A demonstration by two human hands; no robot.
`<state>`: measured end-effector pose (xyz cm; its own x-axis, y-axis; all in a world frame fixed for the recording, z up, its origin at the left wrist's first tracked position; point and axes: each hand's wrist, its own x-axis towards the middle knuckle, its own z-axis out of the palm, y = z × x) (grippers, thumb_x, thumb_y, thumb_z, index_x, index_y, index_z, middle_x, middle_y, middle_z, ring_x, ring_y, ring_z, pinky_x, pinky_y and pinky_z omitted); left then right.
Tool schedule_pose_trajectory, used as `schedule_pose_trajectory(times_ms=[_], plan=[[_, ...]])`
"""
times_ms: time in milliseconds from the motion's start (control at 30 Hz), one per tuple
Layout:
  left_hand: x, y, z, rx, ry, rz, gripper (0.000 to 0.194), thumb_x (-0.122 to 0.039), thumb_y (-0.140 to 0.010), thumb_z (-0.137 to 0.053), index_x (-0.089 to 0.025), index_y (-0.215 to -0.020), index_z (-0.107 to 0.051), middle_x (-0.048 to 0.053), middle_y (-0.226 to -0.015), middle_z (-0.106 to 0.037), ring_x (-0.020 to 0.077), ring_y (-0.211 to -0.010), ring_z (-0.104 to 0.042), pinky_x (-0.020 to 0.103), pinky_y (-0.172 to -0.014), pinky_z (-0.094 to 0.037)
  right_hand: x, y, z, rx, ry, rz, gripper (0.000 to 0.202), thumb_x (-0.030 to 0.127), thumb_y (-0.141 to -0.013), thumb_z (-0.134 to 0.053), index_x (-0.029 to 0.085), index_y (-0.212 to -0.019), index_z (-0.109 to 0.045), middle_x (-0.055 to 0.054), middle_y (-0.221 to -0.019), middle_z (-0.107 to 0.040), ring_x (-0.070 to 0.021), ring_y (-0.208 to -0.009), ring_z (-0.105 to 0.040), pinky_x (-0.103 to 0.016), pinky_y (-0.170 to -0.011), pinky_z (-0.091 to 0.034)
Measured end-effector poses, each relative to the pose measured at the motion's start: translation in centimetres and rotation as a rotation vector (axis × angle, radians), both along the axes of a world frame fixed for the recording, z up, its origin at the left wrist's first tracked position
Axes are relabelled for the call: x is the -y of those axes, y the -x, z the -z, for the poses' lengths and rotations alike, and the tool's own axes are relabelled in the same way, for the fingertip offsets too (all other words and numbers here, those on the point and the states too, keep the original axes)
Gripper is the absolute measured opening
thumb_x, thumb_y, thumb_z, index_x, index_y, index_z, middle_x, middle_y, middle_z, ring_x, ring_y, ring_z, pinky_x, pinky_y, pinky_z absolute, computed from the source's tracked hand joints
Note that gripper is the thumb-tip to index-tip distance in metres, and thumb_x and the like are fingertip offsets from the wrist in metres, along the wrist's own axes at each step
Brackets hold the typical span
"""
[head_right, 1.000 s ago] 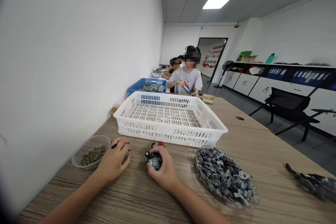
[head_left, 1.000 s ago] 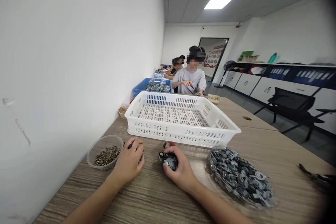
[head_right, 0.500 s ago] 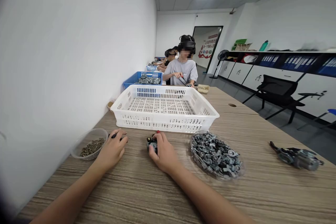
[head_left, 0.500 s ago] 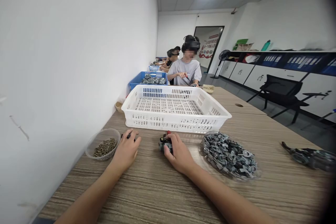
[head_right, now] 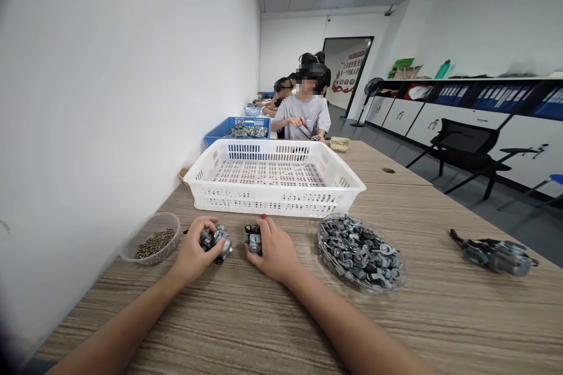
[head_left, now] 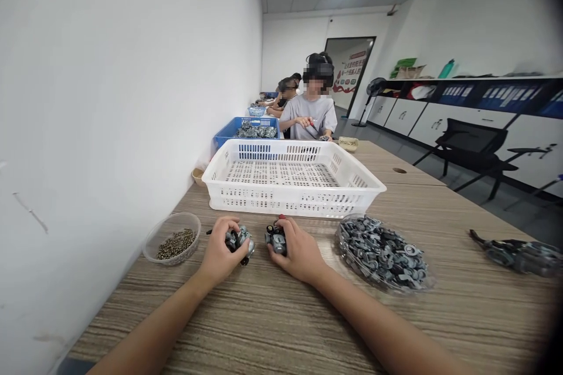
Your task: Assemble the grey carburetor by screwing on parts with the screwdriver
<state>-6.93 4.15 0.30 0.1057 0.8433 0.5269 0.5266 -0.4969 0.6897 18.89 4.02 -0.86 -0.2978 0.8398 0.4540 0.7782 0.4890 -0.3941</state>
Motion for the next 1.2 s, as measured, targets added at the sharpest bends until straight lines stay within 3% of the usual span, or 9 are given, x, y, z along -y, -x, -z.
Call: schedule_pose_trajectory(times_ms=[200,500,667,767,867,967,1067,1100,1200], plan=[[-0.9,0.4,1.3,-0.056,0.181,0.078,0.026,-0.041,-0.1,-0.064,-0.021,-0.117,-0.06,0.013,-0.124,-0.072,0.0297,-0.12,-0.068,0.049,-0.107,-0.053,-0.3,-0.5,-0.2,-0.063,-0.001,-0.137,0.036,0.036,-0.099,-0.07,0.024,-0.129,-0.054,-0.012,-0.125,-0.066,-0.0286,-0.111,-0.07,-0.044,-0.096,-0.06],[-0.1,1.5,0.4,-0.167,0.246,0.068,0.043,-0.053,-0.099,-0.07,-0.022,-0.125,-0.059,0.011,-0.126,-0.073,0.0303,-0.117,-0.07,0.045,-0.101,-0.055,-0.8,-0.4,0.4,-0.145,-0.014,-0.174,0.035,0.024,-0.094,-0.069,0.024,-0.125,-0.053,-0.012,-0.121,-0.064,-0.0289,-0.114,-0.066,-0.046,-0.102,-0.058],[0.0,2.3,-0.7,-0.284,0.203,0.055,0.045,-0.059,-0.093,-0.076,-0.024,-0.118,-0.064,0.01,-0.121,-0.077,0.0306,-0.105,-0.075,0.04,-0.087,-0.057,-1.0,-0.7,0.0,-0.157,-0.017,-0.229,0.037,0.021,-0.091,-0.068,0.025,-0.125,-0.054,-0.011,-0.12,-0.064,-0.0276,-0.11,-0.065,-0.044,-0.098,-0.058],[0.1,2.8,-1.3,-0.305,0.092,-0.088,0.035,-0.058,-0.095,-0.073,-0.024,-0.099,-0.066,0.005,-0.096,-0.079,0.023,-0.074,-0.072,0.035,-0.072,-0.053,-1.1,-1.1,-0.1,-0.159,-0.01,-0.264,0.039,0.02,-0.089,-0.069,0.025,-0.126,-0.055,-0.01,-0.12,-0.065,-0.0282,-0.112,-0.066,-0.045,-0.1,-0.058],[0.3,3.2,-1.5,-0.278,-0.12,-0.339,0.036,-0.047,-0.102,-0.063,-0.024,-0.076,-0.056,-0.001,-0.062,-0.062,0.0188,-0.057,-0.061,0.032,-0.065,-0.044,-1.2,-1.4,0.0,-0.161,-0.007,-0.294,0.042,0.019,-0.088,-0.069,0.026,-0.127,-0.056,-0.01,-0.123,-0.066,-0.0285,-0.115,-0.066,-0.045,-0.103,-0.057],[0.4,4.2,-2.1,-0.261,-0.267,-0.52,0.033,-0.037,-0.1,-0.06,-0.024,-0.071,-0.05,0.001,-0.063,-0.061,0.0201,-0.063,-0.062,0.032,-0.066,-0.041,-1.3,-1.5,0.1,-0.164,-0.012,-0.311,0.042,0.02,-0.088,-0.068,0.026,-0.128,-0.056,-0.01,-0.123,-0.066,-0.0288,-0.115,-0.066,-0.045,-0.103,-0.057],[0.3,6.8,-3.5,-0.285,-0.148,-0.684,0.016,-0.036,-0.096,-0.06,-0.024,-0.086,-0.06,0.004,-0.08,-0.072,0.0239,-0.075,-0.067,0.032,-0.069,-0.045,-1.4,-1.5,0.2,-0.167,-0.017,-0.32,0.04,0.021,-0.089,-0.068,0.025,-0.127,-0.056,-0.011,-0.122,-0.065,-0.0294,-0.116,-0.065,-0.047,-0.104,-0.056],[0.2,8.2,-4.0,-0.322,-0.056,-0.684,0.013,-0.036,-0.095,-0.061,-0.024,-0.093,-0.064,0.005,-0.088,-0.075,0.0259,-0.082,-0.07,0.033,-0.071,-0.047,-1.4,-1.5,0.2,-0.167,-0.017,-0.32,0.04,0.021,-0.089,-0.068,0.025,-0.127,-0.056,-0.011,-0.122,-0.066,-0.0297,-0.116,-0.065,-0.047,-0.105,-0.056],[-0.3,12.6,-5.0,-0.485,0.165,-0.349,0.023,-0.037,-0.084,-0.068,-0.024,-0.101,-0.074,0.009,-0.108,-0.078,0.0308,-0.102,-0.073,0.038,-0.089,-0.056,-1.4,-1.5,0.2,-0.161,-0.01,-0.317,0.039,0.02,-0.089,-0.068,0.026,-0.127,-0.057,-0.01,-0.122,-0.066,-0.03,-0.118,-0.064,-0.048,-0.106,-0.055]])
